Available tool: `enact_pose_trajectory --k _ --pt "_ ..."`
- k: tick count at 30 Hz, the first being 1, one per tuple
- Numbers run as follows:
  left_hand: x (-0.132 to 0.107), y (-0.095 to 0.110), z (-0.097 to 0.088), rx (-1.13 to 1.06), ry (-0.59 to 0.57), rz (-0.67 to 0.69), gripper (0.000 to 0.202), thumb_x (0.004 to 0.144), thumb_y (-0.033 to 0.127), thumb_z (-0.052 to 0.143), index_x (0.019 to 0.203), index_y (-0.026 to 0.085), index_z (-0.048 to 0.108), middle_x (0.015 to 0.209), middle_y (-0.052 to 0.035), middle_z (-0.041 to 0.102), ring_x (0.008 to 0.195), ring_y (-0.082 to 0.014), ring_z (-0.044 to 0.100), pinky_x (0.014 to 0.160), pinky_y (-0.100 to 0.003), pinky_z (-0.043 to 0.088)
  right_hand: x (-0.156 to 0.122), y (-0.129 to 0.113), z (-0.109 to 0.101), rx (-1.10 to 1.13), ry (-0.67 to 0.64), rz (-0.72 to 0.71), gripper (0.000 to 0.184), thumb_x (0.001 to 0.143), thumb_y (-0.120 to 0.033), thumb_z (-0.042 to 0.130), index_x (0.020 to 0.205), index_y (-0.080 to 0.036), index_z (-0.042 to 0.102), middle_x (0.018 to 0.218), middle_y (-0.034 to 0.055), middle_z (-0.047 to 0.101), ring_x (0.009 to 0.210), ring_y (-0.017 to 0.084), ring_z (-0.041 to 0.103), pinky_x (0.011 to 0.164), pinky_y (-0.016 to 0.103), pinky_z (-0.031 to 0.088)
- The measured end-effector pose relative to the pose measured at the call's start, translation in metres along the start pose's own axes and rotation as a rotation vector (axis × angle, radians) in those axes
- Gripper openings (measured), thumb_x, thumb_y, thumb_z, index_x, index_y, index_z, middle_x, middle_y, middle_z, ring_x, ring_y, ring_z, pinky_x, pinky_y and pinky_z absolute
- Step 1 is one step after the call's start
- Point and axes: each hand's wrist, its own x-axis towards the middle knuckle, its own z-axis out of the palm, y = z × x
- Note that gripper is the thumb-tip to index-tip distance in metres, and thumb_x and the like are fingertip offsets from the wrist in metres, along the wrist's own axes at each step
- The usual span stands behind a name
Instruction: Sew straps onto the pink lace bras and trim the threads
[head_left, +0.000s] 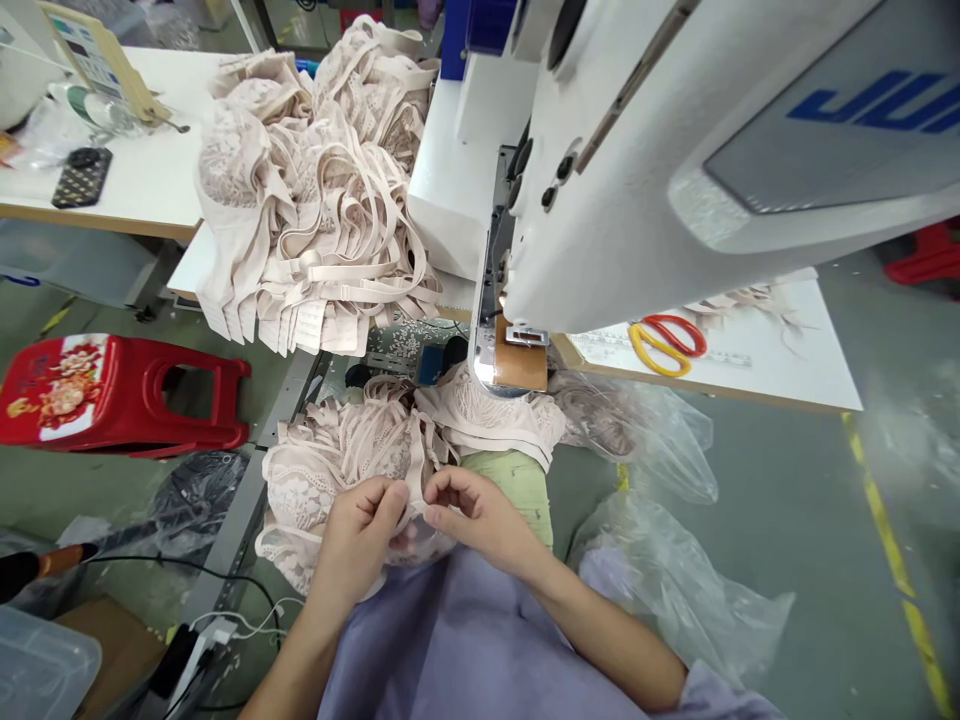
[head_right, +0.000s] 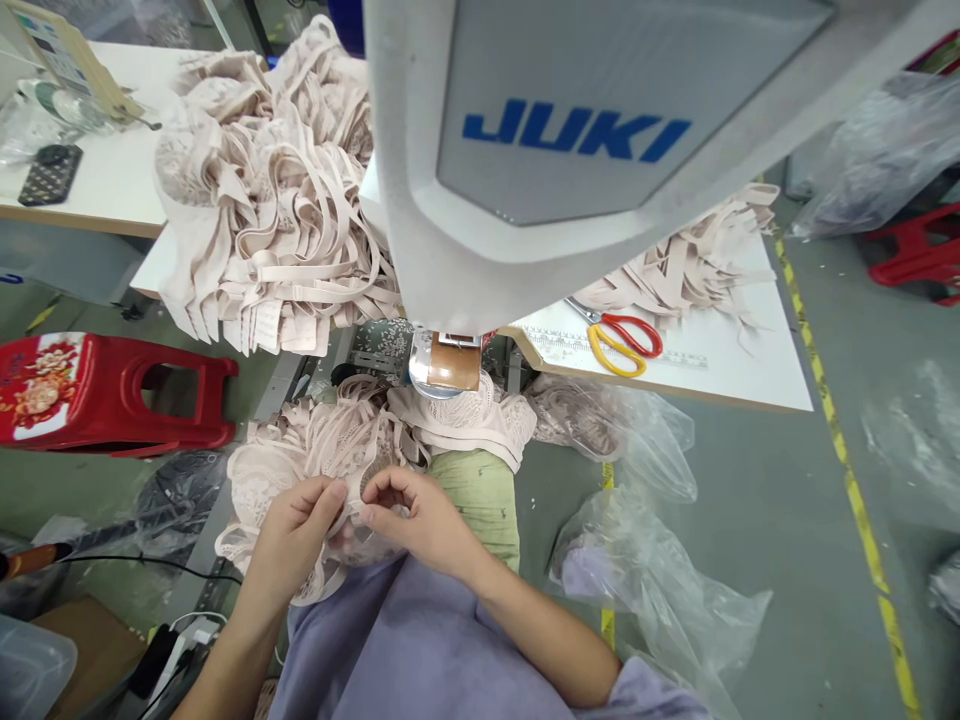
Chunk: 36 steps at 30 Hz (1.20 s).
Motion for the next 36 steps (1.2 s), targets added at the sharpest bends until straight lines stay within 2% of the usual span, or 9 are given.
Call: enact_pose_trajectory --k 8,13,16,19,22,24,27,32,36 --pt "0.002 -0.004 0.0 -0.055 -0.012 -0.019 0.037 0.086 0.048 0.06 0.062 0.02 0.055 0.051 0.0029 0.059 0.041 -0.0125 0.055 0.043 -0.023 0.041 0.0 -0.006 0.004 -0.049 0.001 0.009 0.017 0.089 -0.036 0.068 0.09 -0.02 0.063 0.085 0.0002 0.063 0.079 0.014 0.057 0.074 0.027 0.047" --pt "0.002 -0.01 -0.001 -0.02 0.009 0.034 0.039 0.089 0.05 0.057 0.065 0.02 0.058 0.051 0.0026 0.059 0.045 -0.013 0.055 0.046 -0.023 0.042 0.004 0.008 -0.006 -0.562 -0.101 -0.201 0.024 0.087 -0.044 0.071 0.092 -0.022 0.064 0.086 0.0037 0.063 0.081 0.02 0.056 0.079 0.035 0.046" --pt "-0.009 -0.038 -0.019 0.066 0.193 0.159 0.033 0.094 0.046 0.054 0.082 0.018 0.067 0.07 -0.0022 0.068 0.066 -0.0168 0.065 0.066 -0.027 0.052 -0.001 0.025 -0.019 -0.78 -0.241 -0.336 0.023 0.094 -0.037 0.064 0.075 -0.024 0.066 0.07 0.0045 0.062 0.069 0.021 0.054 0.074 0.035 0.045" --pt "-0.032 -0.092 -0.055 0.174 0.546 0.224 0.032 0.094 0.043 0.056 0.113 0.018 0.064 0.117 -0.0115 0.068 0.112 -0.0239 0.064 0.102 -0.036 0.046 -0.014 0.03 -0.023 -0.731 -0.374 -0.343 0.036 0.103 -0.035 0.047 0.074 -0.024 0.064 0.066 0.0033 0.06 0.061 0.018 0.053 0.063 0.031 0.043" --pt "-0.06 -0.152 -0.09 0.127 0.809 0.003 0.059 0.089 0.052 0.061 0.139 0.025 0.048 0.152 -0.0127 0.045 0.137 -0.0295 0.046 0.111 -0.042 0.04 -0.029 0.018 -0.011 -0.583 -0.413 -0.362 0.05 0.107 -0.049 0.03 0.083 -0.021 0.064 0.078 0.0051 0.065 0.072 0.018 0.059 0.07 0.029 0.049" --pt "-0.071 -0.18 -0.107 0.08 0.792 -0.087 0.06 0.085 0.06 0.061 0.131 0.022 0.056 0.145 -0.0146 0.053 0.134 -0.0334 0.049 0.108 -0.045 0.043 -0.033 0.007 0.004 -0.513 -0.462 -0.408 0.061 0.105 -0.059 0.023 0.083 -0.02 0.064 0.084 0.0067 0.067 0.079 0.019 0.061 0.077 0.028 0.05" --pt "-0.07 -0.197 -0.121 0.018 0.684 -0.093 0.055 0.083 0.067 0.057 0.1 0.017 0.07 0.11 -0.0138 0.073 0.111 -0.0325 0.065 0.096 -0.043 0.051 -0.033 -0.002 0.024 -0.488 -0.628 -0.493 0.069 0.102 -0.065 0.015 0.083 -0.02 0.064 0.088 0.0081 0.068 0.081 0.02 0.061 0.078 0.027 0.05" --pt "-0.048 -0.185 -0.136 -0.026 0.673 -0.019 0.048 0.067 0.063 0.075 0.086 0.019 0.066 0.104 -0.0094 0.072 0.105 -0.027 0.066 0.094 -0.036 0.051 -0.029 -0.011 0.032 -0.572 -0.683 -0.546 0.072 0.102 -0.064 0.009 0.083 -0.02 0.062 0.084 0.0087 0.065 0.078 0.019 0.058 0.08 0.029 0.049" --pt "-0.049 -0.168 -0.141 -0.045 0.669 -0.054 0.048 0.066 0.058 0.08 0.087 0.017 0.066 0.079 -0.0058 0.072 0.077 -0.0258 0.069 0.074 -0.036 0.055 -0.027 -0.015 0.027 -0.577 -0.712 -0.6 0.069 0.104 -0.06 0.006 0.076 -0.02 0.054 0.077 0.0064 0.063 0.073 0.016 0.057 0.072 0.027 0.046"
